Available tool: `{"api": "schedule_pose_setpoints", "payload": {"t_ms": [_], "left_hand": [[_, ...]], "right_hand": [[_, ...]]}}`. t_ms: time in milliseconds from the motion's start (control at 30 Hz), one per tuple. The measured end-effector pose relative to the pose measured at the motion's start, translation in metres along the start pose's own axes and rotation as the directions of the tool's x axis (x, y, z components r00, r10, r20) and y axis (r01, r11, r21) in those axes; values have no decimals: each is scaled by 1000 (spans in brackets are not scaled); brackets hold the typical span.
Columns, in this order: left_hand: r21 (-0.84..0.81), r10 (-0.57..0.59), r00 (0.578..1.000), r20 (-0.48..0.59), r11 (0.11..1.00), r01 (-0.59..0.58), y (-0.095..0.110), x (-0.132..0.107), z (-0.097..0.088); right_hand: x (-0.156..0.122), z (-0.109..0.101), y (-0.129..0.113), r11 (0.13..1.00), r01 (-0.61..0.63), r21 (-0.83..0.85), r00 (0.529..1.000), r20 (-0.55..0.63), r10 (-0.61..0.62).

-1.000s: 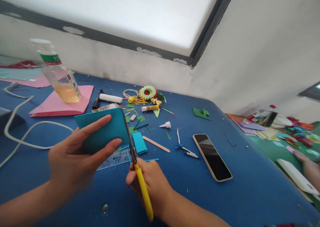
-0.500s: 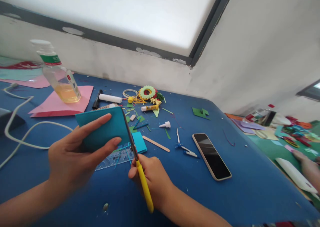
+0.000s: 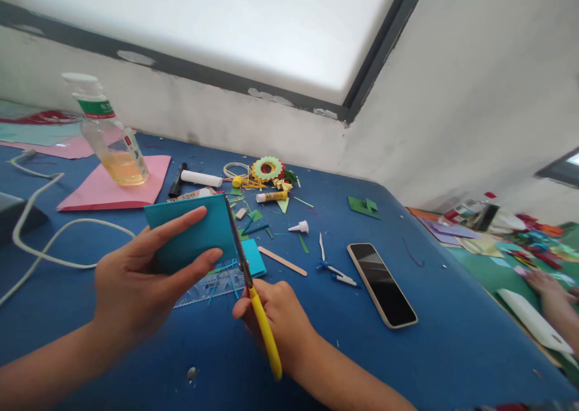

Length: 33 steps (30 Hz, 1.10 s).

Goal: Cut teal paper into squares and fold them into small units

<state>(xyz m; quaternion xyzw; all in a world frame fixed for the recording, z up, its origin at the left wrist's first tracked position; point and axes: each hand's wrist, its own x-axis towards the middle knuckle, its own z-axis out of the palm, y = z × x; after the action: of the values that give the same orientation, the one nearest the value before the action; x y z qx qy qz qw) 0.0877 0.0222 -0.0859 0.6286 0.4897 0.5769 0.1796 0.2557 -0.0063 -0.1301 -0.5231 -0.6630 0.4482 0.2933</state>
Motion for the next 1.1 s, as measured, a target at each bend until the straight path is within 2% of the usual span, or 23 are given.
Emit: {"api": "schedule_pose_setpoints", "payload": {"t_ms": [133,333,467,633,700,867,1100], "left_hand": [[-36,12,1000,14,999,-12,-1,0,0],[-158,-112,994,2,981,111,1,3,0],[-246,-166,986,18,955,166,3,5,-1],[-249,-147,989,34,957,151,2,4,-1],[-242,-124,990,67,961,137,0,3,-1],[-235,-86,963,255,961,148,-6,0,-3],[-315,-108,929,355,921,228,-7,-2,4]], "right_hand": [[0,1,0,999,-25,40,1000,-4,25],[4,-2,10,977,-82,199,997,3,83],[5,-2,15,969,-31,243,999,-27,39],[3,3,8,934,13,358,1000,-24,-4],[3,5,1,897,24,441,1000,-19,-17],[4,5,-9,825,58,562,998,-62,-28],[4,1,-12,799,101,592,992,-119,-38]]}}
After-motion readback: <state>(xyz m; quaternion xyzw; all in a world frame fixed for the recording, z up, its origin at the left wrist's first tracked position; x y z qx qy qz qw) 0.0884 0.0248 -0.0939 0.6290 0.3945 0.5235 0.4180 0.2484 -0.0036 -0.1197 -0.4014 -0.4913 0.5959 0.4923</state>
